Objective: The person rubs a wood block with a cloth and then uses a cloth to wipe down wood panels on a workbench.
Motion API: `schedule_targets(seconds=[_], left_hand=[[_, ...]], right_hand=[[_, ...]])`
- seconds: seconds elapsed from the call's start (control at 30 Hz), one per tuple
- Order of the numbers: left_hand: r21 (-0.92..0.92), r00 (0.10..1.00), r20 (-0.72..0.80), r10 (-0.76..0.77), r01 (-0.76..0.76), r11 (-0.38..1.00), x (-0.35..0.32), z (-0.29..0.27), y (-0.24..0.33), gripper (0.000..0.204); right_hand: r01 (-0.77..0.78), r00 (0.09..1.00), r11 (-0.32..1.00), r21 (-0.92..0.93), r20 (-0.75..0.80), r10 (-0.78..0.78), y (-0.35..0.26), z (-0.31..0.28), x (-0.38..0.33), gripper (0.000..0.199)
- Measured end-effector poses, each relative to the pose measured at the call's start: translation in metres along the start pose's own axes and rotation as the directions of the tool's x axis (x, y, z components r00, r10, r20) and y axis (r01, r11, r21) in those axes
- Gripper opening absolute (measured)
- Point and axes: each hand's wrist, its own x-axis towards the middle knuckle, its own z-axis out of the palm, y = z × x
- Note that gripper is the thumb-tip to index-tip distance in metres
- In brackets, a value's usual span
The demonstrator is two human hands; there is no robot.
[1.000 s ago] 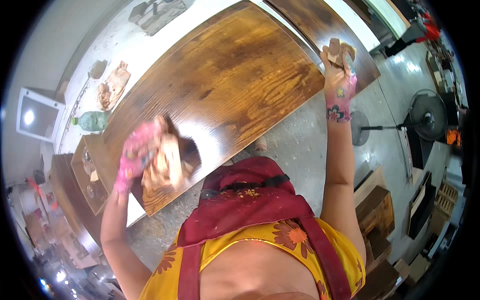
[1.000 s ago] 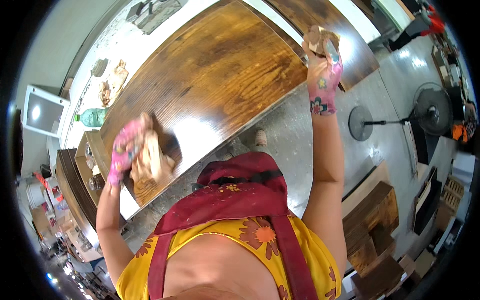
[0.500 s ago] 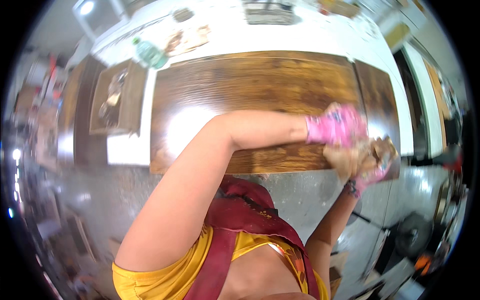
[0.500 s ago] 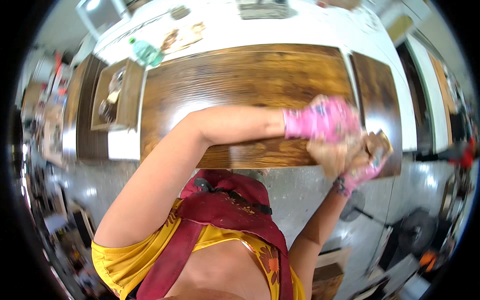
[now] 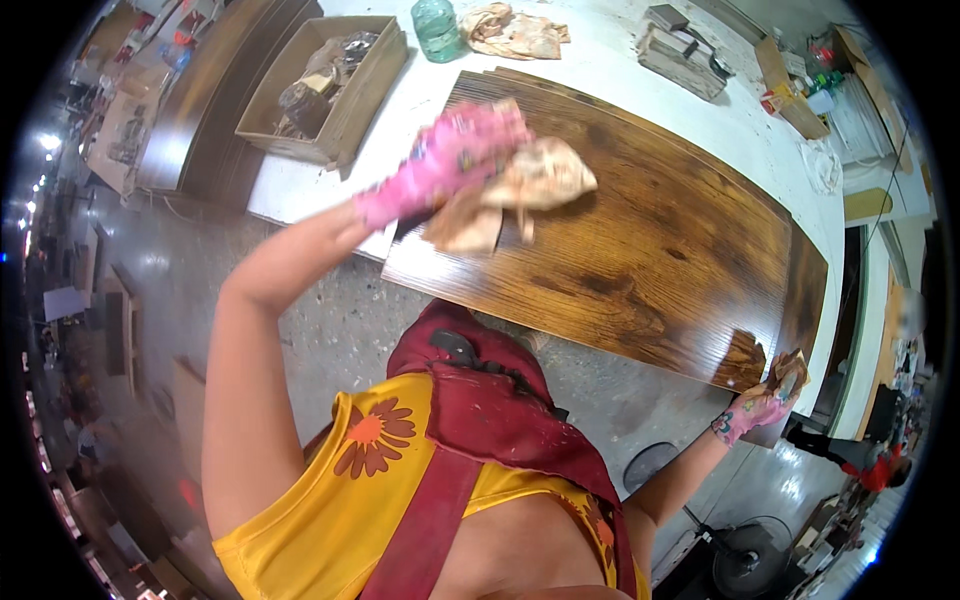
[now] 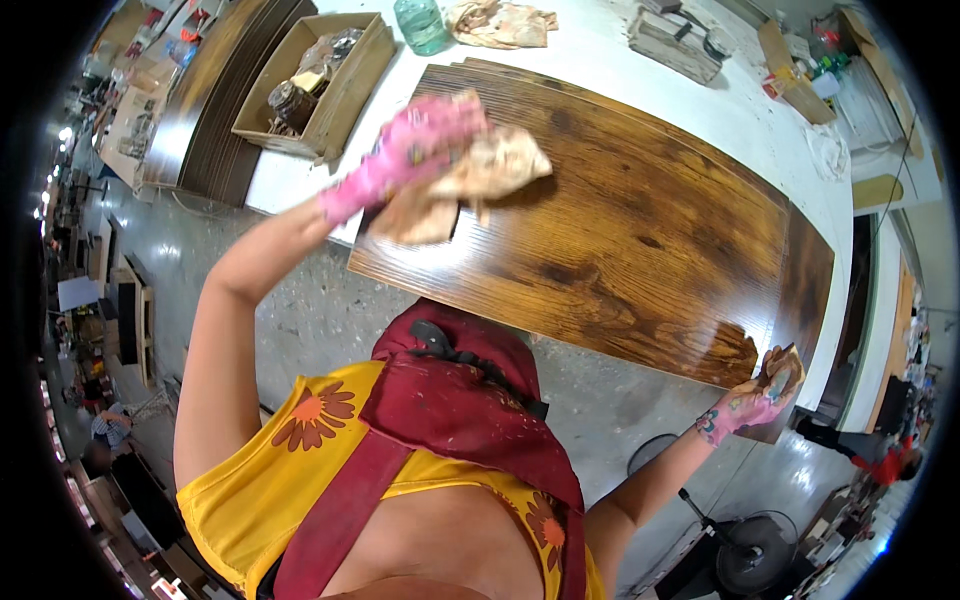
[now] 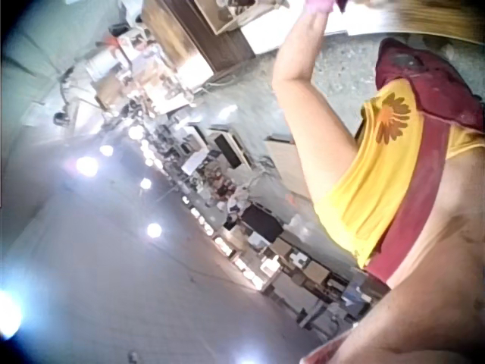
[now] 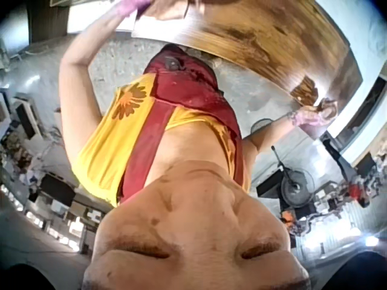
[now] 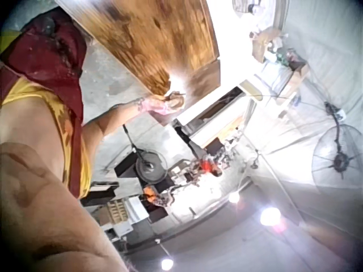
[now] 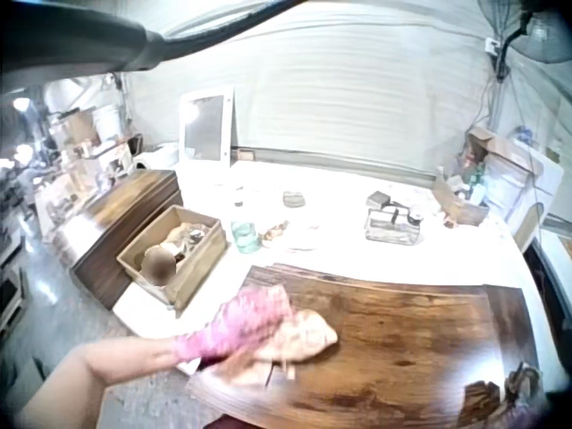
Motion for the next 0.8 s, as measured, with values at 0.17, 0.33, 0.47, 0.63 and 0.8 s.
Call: schedule_targets(seconds=[0.17,0.33,0.47,0.63,0.8], left_hand=[[-0.34,0.954,0.07,0.291,-0.252,0.906,-0.03,-0.008,0.116,0.051],[-0.335,0.963,-0.043,0.267,-0.266,0.904,-0.039,0.016,0.118,0.055],[-0.35,0.978,0.061,0.201,-0.168,0.922,-0.024,0.007,0.106,0.05],[-0.439,0.989,0.022,0.147,-0.123,0.89,-0.026,0.01,0.118,0.046],[-0.818,0.994,0.095,0.045,0.052,0.573,-0.048,0.044,0.124,0.038]], right_hand=[[-0.058,0.991,0.997,-0.059,0.114,0.065,-0.023,0.032,-0.01,0.032],[-0.176,0.872,0.984,-0.036,0.459,0.173,-0.049,0.11,-0.033,0.057],[-0.229,0.732,0.97,-0.085,0.641,0.229,-0.065,0.195,-0.06,0.043],[-0.022,0.372,0.951,-0.307,0.881,0.293,-0.087,0.293,-0.127,0.046],[0.458,-0.195,0.888,0.048,0.98,0.048,-0.115,0.356,-0.203,0.05]])
